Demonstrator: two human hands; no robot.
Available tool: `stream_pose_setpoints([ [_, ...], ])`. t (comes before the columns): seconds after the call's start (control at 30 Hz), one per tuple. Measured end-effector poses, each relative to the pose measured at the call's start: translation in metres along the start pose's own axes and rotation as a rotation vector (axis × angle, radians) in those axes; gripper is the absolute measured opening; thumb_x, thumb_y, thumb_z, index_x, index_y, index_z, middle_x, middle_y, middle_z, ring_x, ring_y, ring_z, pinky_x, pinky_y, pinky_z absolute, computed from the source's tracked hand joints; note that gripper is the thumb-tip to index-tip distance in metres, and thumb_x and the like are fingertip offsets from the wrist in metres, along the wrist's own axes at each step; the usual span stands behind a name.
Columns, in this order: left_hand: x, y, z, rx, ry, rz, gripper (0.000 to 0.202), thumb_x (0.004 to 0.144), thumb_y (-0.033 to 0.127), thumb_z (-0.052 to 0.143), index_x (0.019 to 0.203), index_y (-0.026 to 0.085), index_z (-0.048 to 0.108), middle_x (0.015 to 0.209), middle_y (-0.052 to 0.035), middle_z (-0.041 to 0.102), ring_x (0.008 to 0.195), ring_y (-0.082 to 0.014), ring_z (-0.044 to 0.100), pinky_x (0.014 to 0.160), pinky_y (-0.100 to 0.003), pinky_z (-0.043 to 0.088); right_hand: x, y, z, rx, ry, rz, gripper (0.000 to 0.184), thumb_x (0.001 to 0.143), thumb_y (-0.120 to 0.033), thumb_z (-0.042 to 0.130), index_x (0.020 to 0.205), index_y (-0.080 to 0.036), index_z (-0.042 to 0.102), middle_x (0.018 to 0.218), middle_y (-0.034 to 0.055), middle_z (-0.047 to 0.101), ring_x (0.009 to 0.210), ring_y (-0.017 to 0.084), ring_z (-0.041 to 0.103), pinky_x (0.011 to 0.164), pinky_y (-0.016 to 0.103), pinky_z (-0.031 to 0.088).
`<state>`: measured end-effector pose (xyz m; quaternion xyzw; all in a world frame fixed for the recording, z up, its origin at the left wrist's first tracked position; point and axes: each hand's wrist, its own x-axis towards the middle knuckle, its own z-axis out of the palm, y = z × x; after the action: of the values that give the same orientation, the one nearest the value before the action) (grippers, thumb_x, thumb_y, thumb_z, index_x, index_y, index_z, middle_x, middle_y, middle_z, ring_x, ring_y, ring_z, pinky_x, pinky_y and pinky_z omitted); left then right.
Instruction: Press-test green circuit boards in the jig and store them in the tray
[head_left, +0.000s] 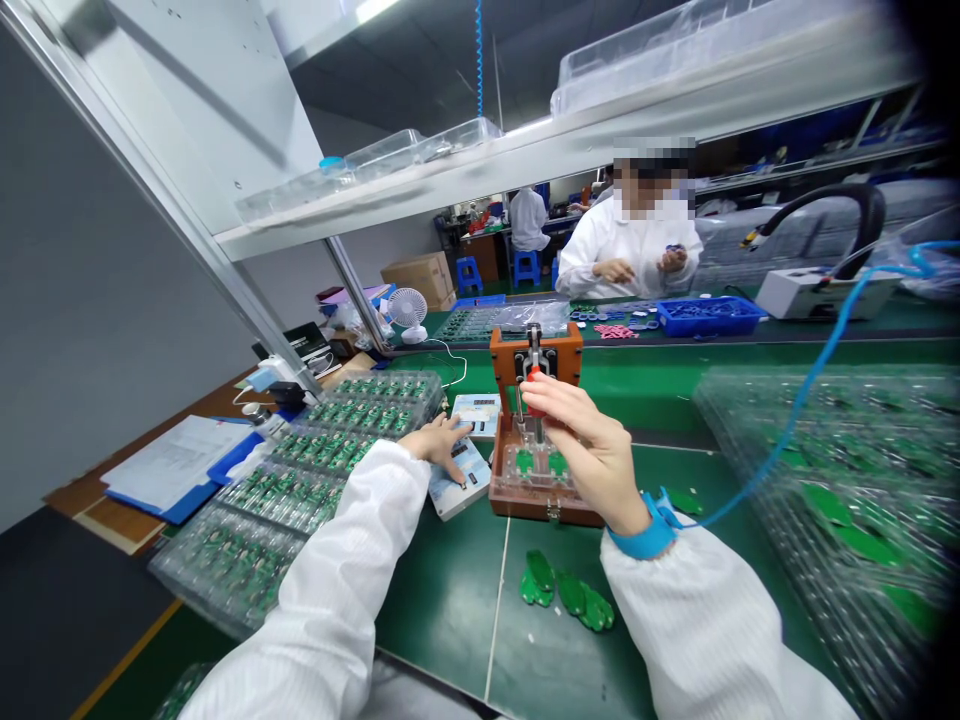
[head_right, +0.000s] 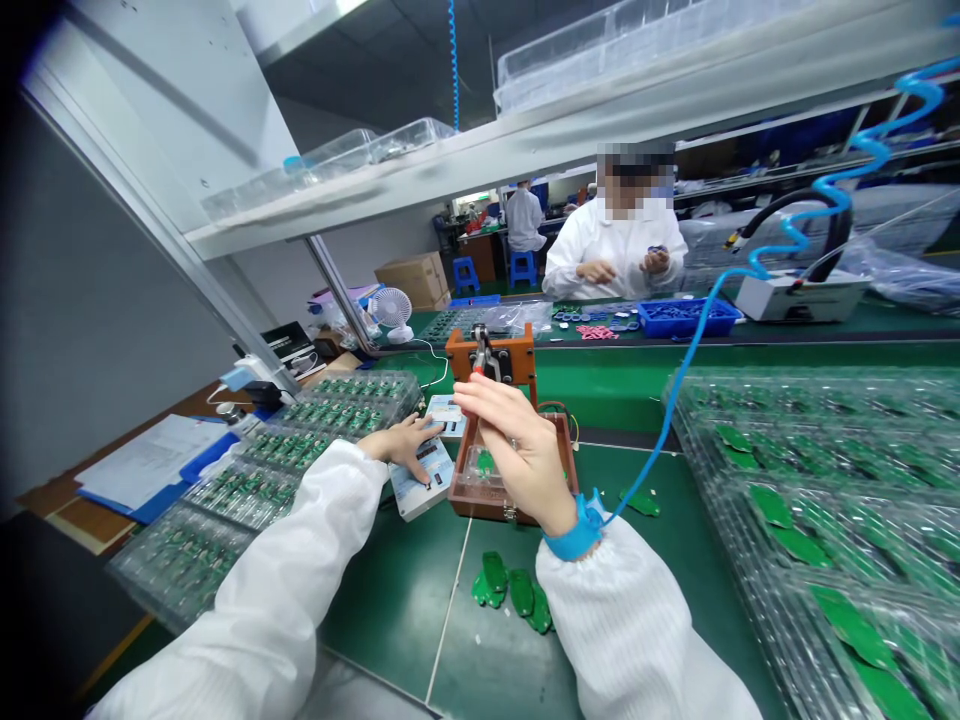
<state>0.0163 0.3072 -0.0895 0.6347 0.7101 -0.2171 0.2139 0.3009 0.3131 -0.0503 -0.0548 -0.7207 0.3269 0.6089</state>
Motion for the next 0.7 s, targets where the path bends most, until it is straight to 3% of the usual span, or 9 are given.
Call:
stream_pose_setpoints([
  [0.33,0.006,0.004,0.000,0.057,-0.026,-0.033,0.140,0.048,0.063,0.089,0.160,0.025,0.014,0.166,-0.0129,-0.007,0.150,-0.0452,-0.007,0.119,-0.063,0.016,0.001,-0.001,0.003,0.011,0.013,-0.017,0.045,0.097,-0.007,0.052,0.125,-0.038,0.068,0.127,-0.0040,0.067,0.128,0.023,0.056,0.111,0.046,0.047],
  [0.5,-0.003,0.013,-0.008,0.088,-0.056,-0.050,0.132,0.056,0.050,0.091,0.160,0.024,0.014,0.166,-0.0126,-0.008,0.150,-0.0438,-0.006,0.119,-0.061,0.018,0.001,0.000,0.004,0.008,0.022,-0.026,0.045,0.097,-0.005,0.052,0.124,-0.037,0.068,0.127,-0.0039,0.068,0.128,0.022,0.056,0.112,0.043,0.045],
  [0.57,-0.021,0.022,-0.018,0.086,0.044,-0.044,0.120,0.058,0.042,0.091,0.156,0.017,0.025,0.165,-0.0195,0.007,0.150,-0.0449,0.010,0.116,-0.058,0.026,0.001,0.000,0.004,0.006,0.022,-0.024,0.046,0.097,-0.004,0.052,0.125,-0.037,0.068,0.127,-0.0040,0.067,0.128,0.021,0.056,0.112,0.043,0.045],
  [0.63,-0.047,0.039,-0.024,0.075,0.174,-0.030,0.099,0.065,0.039,0.087,0.147,0.011,0.040,0.153,-0.0241,0.039,0.139,-0.0426,0.039,0.109,-0.052,0.038,0.000,0.000,0.004,0.006,0.021,-0.021,0.046,0.097,-0.004,0.052,0.125,-0.037,0.068,0.127,-0.0041,0.067,0.128,0.022,0.056,0.111,0.043,0.045],
  [0.7,-0.071,0.066,-0.018,0.051,0.239,0.034,0.066,0.076,0.038,0.080,0.131,0.016,0.053,0.123,-0.0140,0.066,0.110,-0.0338,0.063,0.095,-0.046,0.049,-0.001,0.000,0.005,0.005,0.025,-0.023,0.046,0.096,-0.004,0.053,0.125,-0.037,0.068,0.127,-0.0038,0.067,0.128,0.022,0.056,0.111,0.044,0.045],
])
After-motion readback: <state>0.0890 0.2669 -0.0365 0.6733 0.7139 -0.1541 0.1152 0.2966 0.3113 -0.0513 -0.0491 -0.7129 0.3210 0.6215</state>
